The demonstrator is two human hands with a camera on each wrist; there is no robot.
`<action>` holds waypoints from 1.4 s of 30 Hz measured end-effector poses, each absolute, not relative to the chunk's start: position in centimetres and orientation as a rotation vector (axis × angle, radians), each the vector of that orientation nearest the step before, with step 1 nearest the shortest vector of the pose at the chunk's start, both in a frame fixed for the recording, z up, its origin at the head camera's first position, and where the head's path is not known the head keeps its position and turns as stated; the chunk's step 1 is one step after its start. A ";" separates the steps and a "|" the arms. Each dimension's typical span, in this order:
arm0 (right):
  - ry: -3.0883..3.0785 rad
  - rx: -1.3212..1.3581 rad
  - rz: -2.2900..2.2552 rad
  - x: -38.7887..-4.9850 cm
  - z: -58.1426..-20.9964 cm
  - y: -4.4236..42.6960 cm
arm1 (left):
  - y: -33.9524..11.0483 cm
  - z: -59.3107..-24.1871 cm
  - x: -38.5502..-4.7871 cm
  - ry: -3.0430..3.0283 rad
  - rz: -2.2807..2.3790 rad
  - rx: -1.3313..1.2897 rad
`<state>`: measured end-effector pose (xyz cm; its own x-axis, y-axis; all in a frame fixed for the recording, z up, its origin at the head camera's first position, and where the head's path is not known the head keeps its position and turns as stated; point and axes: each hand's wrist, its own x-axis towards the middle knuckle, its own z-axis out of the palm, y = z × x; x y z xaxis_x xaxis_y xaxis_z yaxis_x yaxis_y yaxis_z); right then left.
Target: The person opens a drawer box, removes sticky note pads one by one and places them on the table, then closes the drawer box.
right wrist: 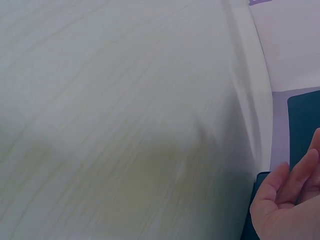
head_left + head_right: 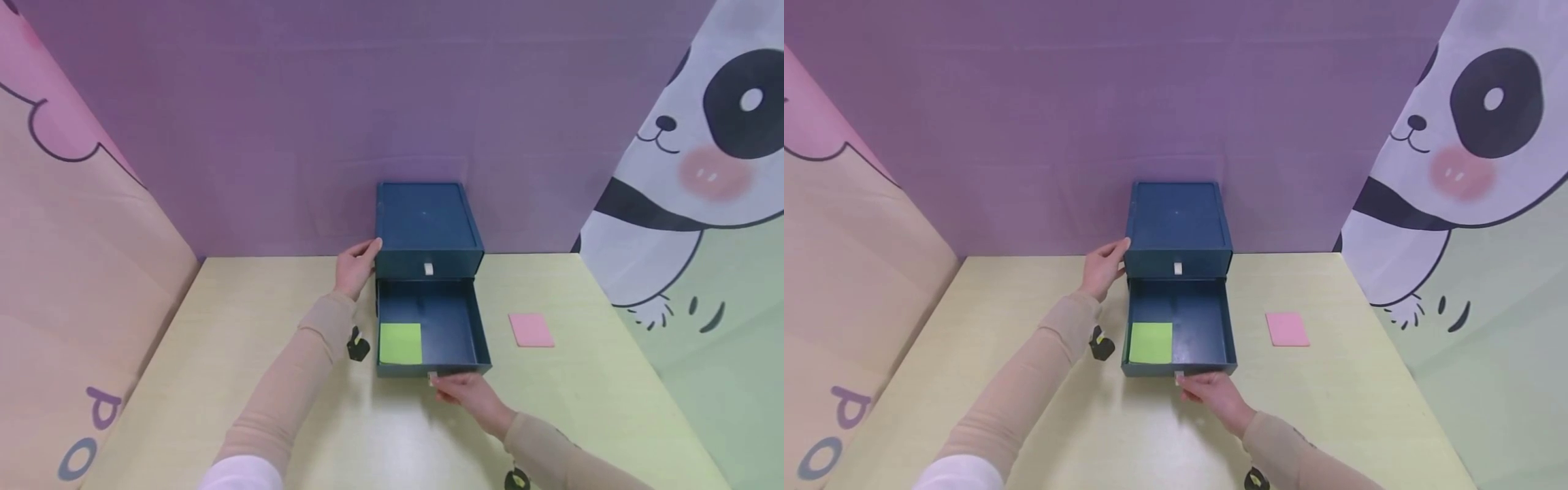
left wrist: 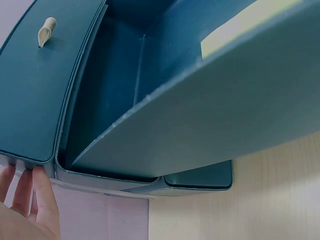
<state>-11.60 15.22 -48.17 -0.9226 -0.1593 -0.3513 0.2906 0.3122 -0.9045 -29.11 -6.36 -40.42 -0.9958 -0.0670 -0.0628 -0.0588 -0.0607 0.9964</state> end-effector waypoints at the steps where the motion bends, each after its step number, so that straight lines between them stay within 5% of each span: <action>1: 2.204 0.119 -1.647 -11.6 -48.2 15.2 | -6.4 -40.4 -29.1 -2.147 -2.277 0.143; 15: 2.090 -0.175 -1.455 -11.5 -48.6 16.5 | -6.4 -40.4 -29.1 -2.150 -2.275 0.162; 25: 2.387 -0.793 -0.569 -11.5 -41.9 15.2 | -6.3 -40.3 -29.1 -2.143 -2.281 0.162; 42: 2.358 -0.924 -0.829 -16.2 -36.3 14.0 | -6.3 -40.4 -29.1 -2.133 -2.287 0.166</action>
<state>-16.24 14.00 -36.27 -0.6613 -0.7222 -0.2027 -0.4365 0.5902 -0.6791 -29.15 -6.30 -40.37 -0.9943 -0.0795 -0.0704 -0.0647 -0.0719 0.9953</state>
